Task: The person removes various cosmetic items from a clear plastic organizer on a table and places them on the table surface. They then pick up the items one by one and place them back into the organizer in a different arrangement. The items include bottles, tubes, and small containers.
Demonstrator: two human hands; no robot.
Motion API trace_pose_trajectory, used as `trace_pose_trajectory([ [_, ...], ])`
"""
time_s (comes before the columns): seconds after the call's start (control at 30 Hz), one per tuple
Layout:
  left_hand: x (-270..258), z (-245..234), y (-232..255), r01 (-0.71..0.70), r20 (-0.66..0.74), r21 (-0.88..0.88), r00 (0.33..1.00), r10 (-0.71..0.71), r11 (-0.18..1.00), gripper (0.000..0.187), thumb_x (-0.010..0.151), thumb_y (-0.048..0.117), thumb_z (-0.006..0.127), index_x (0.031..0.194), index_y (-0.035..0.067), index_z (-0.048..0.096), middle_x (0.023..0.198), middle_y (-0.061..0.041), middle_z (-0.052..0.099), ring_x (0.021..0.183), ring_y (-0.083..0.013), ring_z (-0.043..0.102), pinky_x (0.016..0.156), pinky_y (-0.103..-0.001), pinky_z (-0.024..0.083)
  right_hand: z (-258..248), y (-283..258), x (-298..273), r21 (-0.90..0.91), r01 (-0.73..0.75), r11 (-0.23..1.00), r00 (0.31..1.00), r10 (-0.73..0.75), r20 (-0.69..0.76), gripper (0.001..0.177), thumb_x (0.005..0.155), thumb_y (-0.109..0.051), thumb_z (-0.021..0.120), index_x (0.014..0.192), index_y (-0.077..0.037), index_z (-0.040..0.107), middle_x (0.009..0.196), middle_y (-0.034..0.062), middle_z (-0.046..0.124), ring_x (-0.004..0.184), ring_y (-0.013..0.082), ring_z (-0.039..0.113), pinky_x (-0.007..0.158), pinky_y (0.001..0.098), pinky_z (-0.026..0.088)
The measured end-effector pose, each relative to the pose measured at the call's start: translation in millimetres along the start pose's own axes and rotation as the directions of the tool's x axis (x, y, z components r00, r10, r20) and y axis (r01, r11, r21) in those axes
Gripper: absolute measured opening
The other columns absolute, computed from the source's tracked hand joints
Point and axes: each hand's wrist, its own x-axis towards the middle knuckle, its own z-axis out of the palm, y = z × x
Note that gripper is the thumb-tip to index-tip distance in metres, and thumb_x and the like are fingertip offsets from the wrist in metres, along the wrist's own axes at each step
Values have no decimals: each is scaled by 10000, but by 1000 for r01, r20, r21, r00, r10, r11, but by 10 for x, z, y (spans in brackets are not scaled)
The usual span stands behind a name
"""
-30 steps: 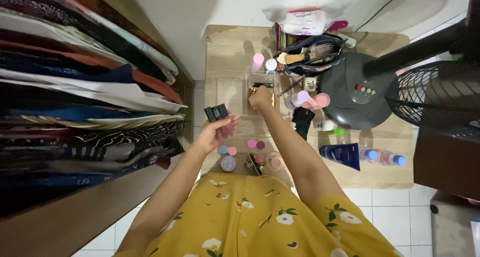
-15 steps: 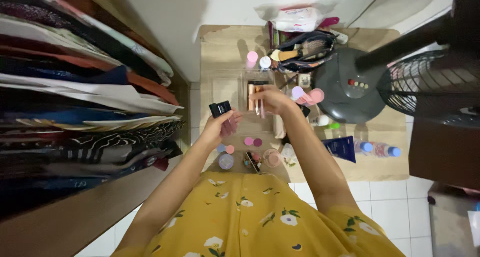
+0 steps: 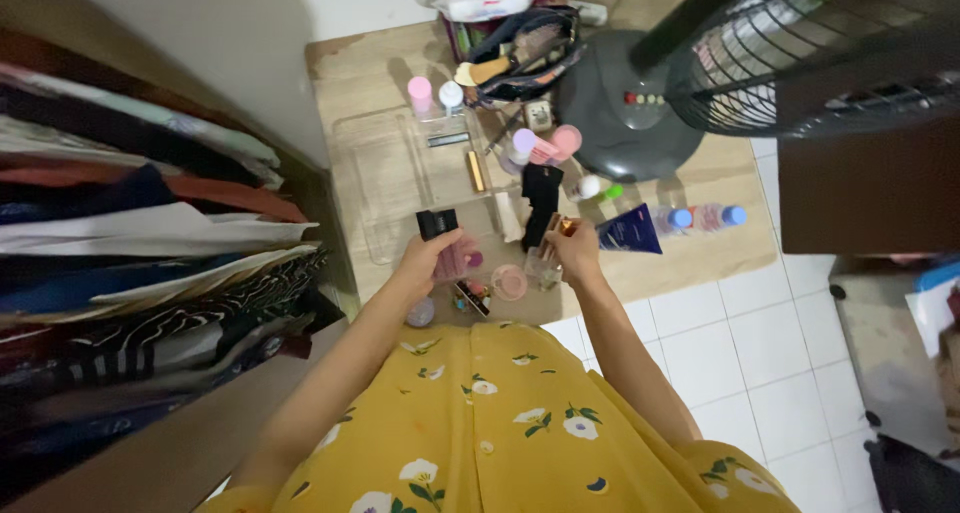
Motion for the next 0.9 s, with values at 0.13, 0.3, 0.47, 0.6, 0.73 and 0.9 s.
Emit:
trace_pose_trajectory([
  [0.13, 59, 182, -102, 113, -2, 139, 994, -114, 984, 303, 897, 246, 696, 1057, -11, 718, 969, -124, 777, 802, -213, 751, 638, -383, 637, -204, 173, 59, -245, 192, 950, 955, -238, -174, 324, 773, -24, 742, 1065, 24, 611, 936, 187, 692, 788, 290, 688, 701, 413, 553],
  [0.3, 99, 404, -217, 122, -26, 366, 992, -121, 922, 276, 885, 271, 737, 960, 7, 753, 849, -133, 742, 650, -245, 663, 490, -370, 535, -212, 279, 371, -492, 232, 839, 919, -355, -172, 367, 768, -72, 773, 1076, 40, 606, 1017, 261, 691, 953, 405, 683, 841, 478, 551],
  [0.47, 7, 749, -137, -123, 92, 910, 991, 98, 396, 340, 826, 202, 751, 1073, -27, 706, 885, -272, 721, 805, -409, 681, 675, -489, 514, 93, 328, 659, -737, 69, 673, 928, -313, -200, 371, 806, -44, 706, 1122, 77, 555, 1092, 309, 651, 1056, 456, 655, 920, 500, 549],
  [0.6, -38, 946, -120, -302, 287, 951, 942, 172, 68, 460, 702, 169, 756, 1100, -28, 636, 926, -271, 716, 884, -440, 694, 776, -518, 542, 258, 222, 668, -753, -6, 658, 930, -273, -246, 500, 840, -135, 748, 1205, 76, 479, 1136, 314, 609, 1110, 485, 595, 905, 532, 522],
  [0.73, 163, 1037, -374, -345, 396, 906, 895, 206, -245, 409, 688, 188, 782, 1001, -15, 614, 933, -213, 701, 851, -379, 716, 731, -463, 586, 286, 125, 568, -766, -70, 639, 952, -186, -243, 549, 797, -107, 737, 1238, 57, 453, 1178, 288, 602, 1136, 459, 590, 925, 524, 520],
  [0.9, 459, 889, -757, -303, 457, 813, 861, 222, -498, 465, 693, 253, 813, 1043, 34, 600, 960, -144, 690, 803, -290, 732, 634, -398, 597, 260, 162, 610, -719, -60, 693, 953, -174, -248, 451, 860, -131, 705, 1197, 49, 465, 1153, 294, 621, 1111, 472, 613, 929, 538, 522],
])
